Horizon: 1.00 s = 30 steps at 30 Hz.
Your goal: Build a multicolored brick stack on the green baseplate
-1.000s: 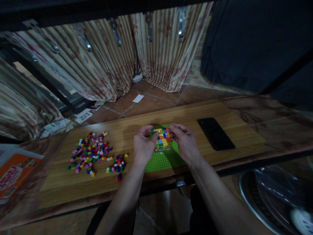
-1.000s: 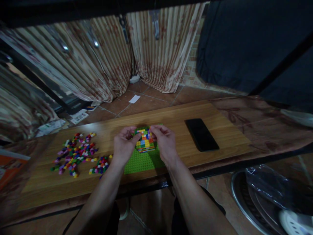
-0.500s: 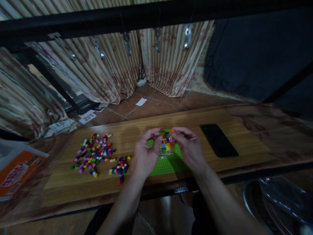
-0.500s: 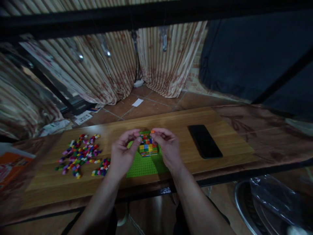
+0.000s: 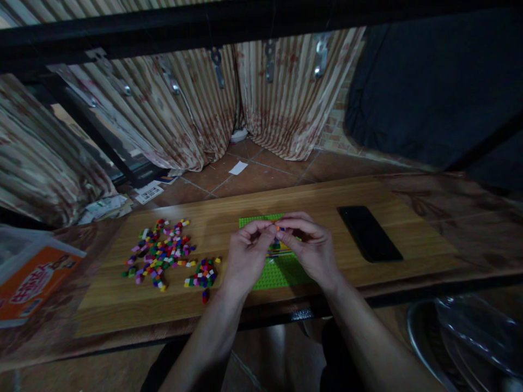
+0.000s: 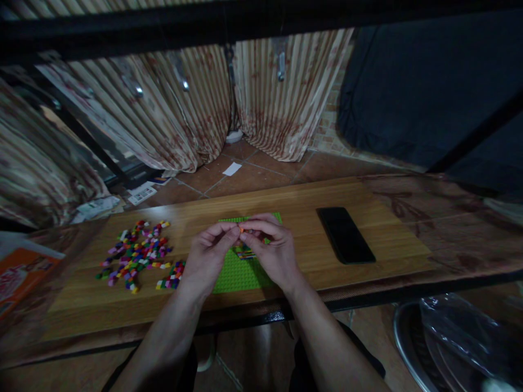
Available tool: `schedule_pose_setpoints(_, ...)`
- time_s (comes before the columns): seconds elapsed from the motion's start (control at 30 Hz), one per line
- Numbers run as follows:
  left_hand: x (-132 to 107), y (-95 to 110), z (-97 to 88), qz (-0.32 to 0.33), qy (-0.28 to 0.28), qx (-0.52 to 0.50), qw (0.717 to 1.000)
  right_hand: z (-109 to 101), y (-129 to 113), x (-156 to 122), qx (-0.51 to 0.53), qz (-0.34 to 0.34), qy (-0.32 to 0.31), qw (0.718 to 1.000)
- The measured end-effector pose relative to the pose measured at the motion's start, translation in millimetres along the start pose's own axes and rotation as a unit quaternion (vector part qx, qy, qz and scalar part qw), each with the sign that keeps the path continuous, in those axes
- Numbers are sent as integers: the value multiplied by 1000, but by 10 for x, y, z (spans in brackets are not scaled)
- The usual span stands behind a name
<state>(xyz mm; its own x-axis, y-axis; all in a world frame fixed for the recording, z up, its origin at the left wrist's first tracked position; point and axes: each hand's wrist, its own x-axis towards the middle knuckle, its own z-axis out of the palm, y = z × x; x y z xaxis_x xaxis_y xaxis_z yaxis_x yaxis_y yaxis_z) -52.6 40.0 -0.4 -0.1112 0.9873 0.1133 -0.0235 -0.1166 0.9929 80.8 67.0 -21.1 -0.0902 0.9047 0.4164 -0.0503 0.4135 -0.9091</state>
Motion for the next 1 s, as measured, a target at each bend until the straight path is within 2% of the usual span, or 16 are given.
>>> schedule_pose_setpoints(0.1,7,-54,-115,34,-2,115,993,0,6,11,12,7,21,1000)
schedule_pose_setpoints(0.2,4,-100,-217,73,-1,258,964,-2,30,37,44,34,80,995)
schedule_pose_setpoints(0.3,-3,-118,-253,91,-23,321,942,-1,62,67,58,73,133,987)
schedule_pose_setpoints(0.43,9,-127,-221,105,-24,363,926,8,99,88,65,125,154,978)
schedule_pose_setpoints(0.57,42,-145,-182,120,-31,389,913,16,120,91,68,149,153,975)
schedule_pose_setpoints(1.0,82,-190,-152,117,-6,376,919,6,163,106,46,189,160,968)
